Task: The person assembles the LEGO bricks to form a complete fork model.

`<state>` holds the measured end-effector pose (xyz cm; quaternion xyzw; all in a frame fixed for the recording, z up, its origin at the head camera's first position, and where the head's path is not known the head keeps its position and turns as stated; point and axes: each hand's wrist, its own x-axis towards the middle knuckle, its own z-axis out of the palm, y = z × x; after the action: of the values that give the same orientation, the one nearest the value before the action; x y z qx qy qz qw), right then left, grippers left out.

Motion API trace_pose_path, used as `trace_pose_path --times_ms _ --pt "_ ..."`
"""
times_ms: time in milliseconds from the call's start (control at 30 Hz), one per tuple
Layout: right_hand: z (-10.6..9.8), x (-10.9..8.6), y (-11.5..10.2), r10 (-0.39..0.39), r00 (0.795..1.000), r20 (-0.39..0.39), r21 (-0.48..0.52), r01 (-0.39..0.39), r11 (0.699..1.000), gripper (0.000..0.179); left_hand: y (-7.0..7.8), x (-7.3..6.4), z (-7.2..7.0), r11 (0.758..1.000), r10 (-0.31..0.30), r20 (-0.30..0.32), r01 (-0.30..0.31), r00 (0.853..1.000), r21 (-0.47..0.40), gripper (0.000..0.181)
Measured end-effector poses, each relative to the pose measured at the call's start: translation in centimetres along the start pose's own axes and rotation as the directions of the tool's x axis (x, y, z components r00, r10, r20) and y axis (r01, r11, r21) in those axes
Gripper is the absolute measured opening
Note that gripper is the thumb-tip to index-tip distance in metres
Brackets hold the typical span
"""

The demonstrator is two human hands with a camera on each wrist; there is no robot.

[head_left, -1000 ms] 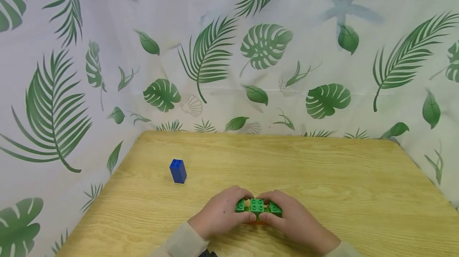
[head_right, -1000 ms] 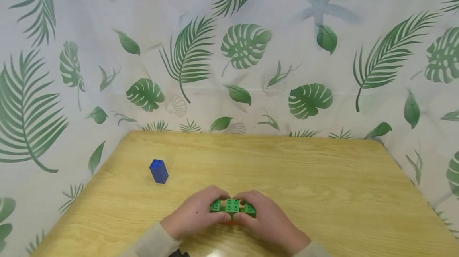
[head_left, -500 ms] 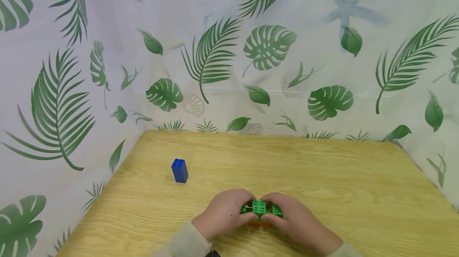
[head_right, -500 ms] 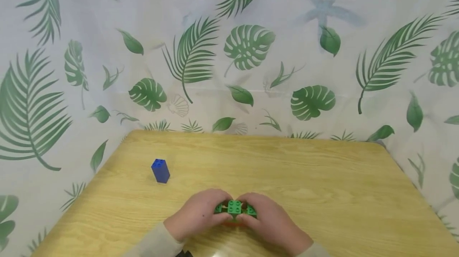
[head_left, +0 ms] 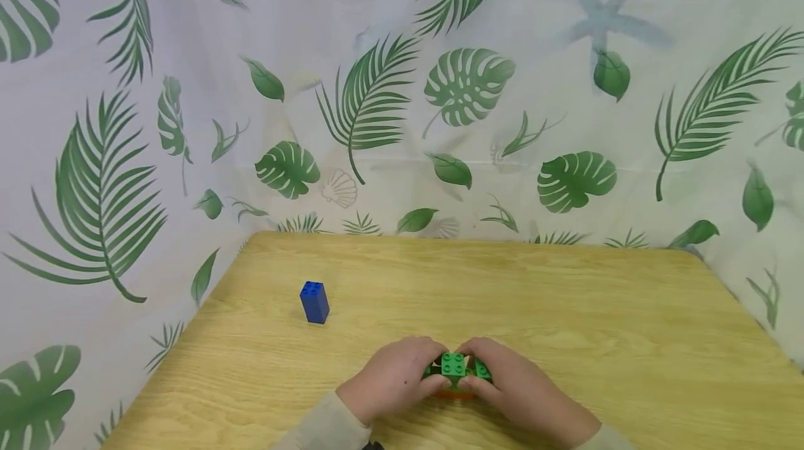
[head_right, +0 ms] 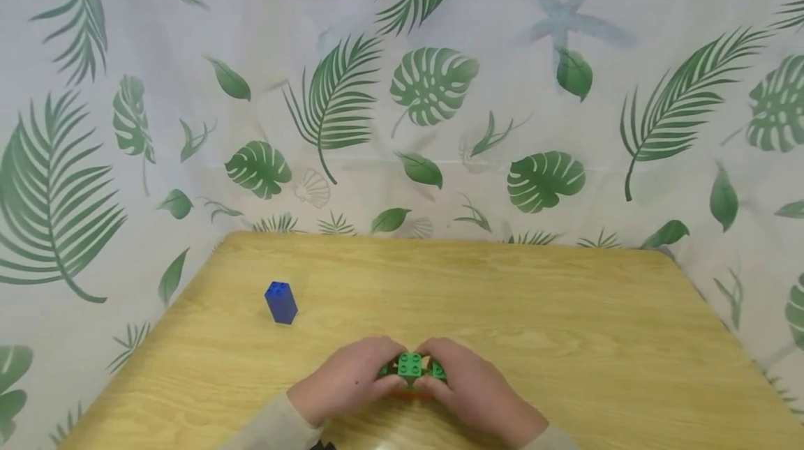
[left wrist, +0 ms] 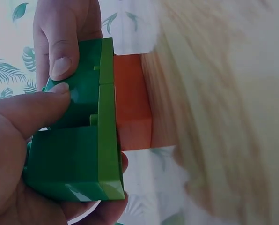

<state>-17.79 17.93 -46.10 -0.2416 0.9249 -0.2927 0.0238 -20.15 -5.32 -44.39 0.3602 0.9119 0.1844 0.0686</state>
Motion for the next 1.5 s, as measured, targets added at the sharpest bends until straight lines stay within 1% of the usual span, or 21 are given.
trace_pose_path --times_ms 100,167,233,333,433,533,833,967,1033,1100,1167,1233,1333,1433,1500 --pt "0.1 -0.1 0.1 -0.002 1.000 0.003 -0.046 0.002 0.999 0.043 0.0 -0.1 0.0 1.000 -0.013 0.019 0.013 1.000 -0.004 0.041" --pt "0.1 -0.2 0.1 -0.004 1.000 -0.002 -0.091 0.004 0.996 0.042 0.0 -0.1 0.0 1.000 -0.018 0.021 0.018 1.000 0.010 0.040" --pt "0.2 -0.1 -0.1 -0.012 1.000 -0.011 -0.129 0.011 0.992 0.040 0.0 -0.1 -0.1 0.998 -0.013 0.008 0.013 1.000 0.054 0.037" --pt "0.2 0.0 -0.3 -0.024 0.999 -0.026 -0.158 0.020 0.987 0.035 0.1 0.0 -0.3 0.993 -0.008 -0.010 0.010 1.000 0.121 0.034" --pt "0.1 0.1 -0.4 -0.033 0.999 -0.026 -0.161 0.029 0.986 0.031 0.3 0.1 -0.3 0.990 -0.020 -0.005 0.020 1.000 0.139 0.031" --pt "0.0 0.2 -0.5 -0.036 0.999 -0.018 -0.160 0.032 0.987 0.030 0.5 0.3 -0.3 0.991 -0.030 0.007 0.029 1.000 0.129 0.031" --pt "0.2 0.6 -0.7 -0.022 1.000 0.001 -0.158 0.022 0.987 0.031 0.4 0.3 -0.4 0.996 -0.021 0.030 0.018 0.999 0.083 0.031" --pt "0.5 0.4 -0.6 0.007 1.000 -0.008 -0.143 -0.008 0.990 0.034 0.4 0.3 -0.2 0.997 -0.027 0.034 0.025 0.999 0.070 0.034" --pt "0.6 0.3 -0.5 0.032 0.999 -0.007 -0.130 -0.033 0.991 0.036 0.4 0.4 0.0 0.998 -0.039 0.042 0.038 0.998 0.044 0.035" --pt "0.6 0.2 -0.4 0.059 0.998 -0.003 -0.111 -0.059 0.992 0.038 0.3 0.5 0.1 0.998 -0.061 0.054 0.061 0.997 -0.002 0.037" --pt "0.7 0.1 -0.4 0.086 0.996 -0.001 -0.089 -0.086 0.992 0.038 0.2 0.5 0.0 0.994 -0.086 0.069 0.090 0.994 -0.057 0.040" --pt "0.7 0.0 -0.4 0.104 0.994 -0.013 -0.077 -0.105 0.991 0.037 0.0 0.6 -0.1 0.989 -0.108 0.076 0.114 0.991 -0.090 0.043" --pt "0.7 0.0 -0.5 0.102 0.994 -0.039 -0.094 -0.105 0.990 0.036 -0.3 0.5 -0.3 0.987 -0.123 0.068 0.130 0.990 -0.098 0.037" --pt "0.7 0.2 -0.4 0.068 0.997 -0.049 -0.114 -0.073 0.991 0.035 -0.5 0.4 -0.3 0.990 -0.115 0.060 0.120 0.992 -0.073 0.030" --pt "0.8 0.3 -0.3 0.050 0.998 -0.050 -0.108 -0.055 0.993 0.035 -0.6 0.4 -0.3 0.992 -0.105 0.066 0.109 0.992 -0.062 0.028"
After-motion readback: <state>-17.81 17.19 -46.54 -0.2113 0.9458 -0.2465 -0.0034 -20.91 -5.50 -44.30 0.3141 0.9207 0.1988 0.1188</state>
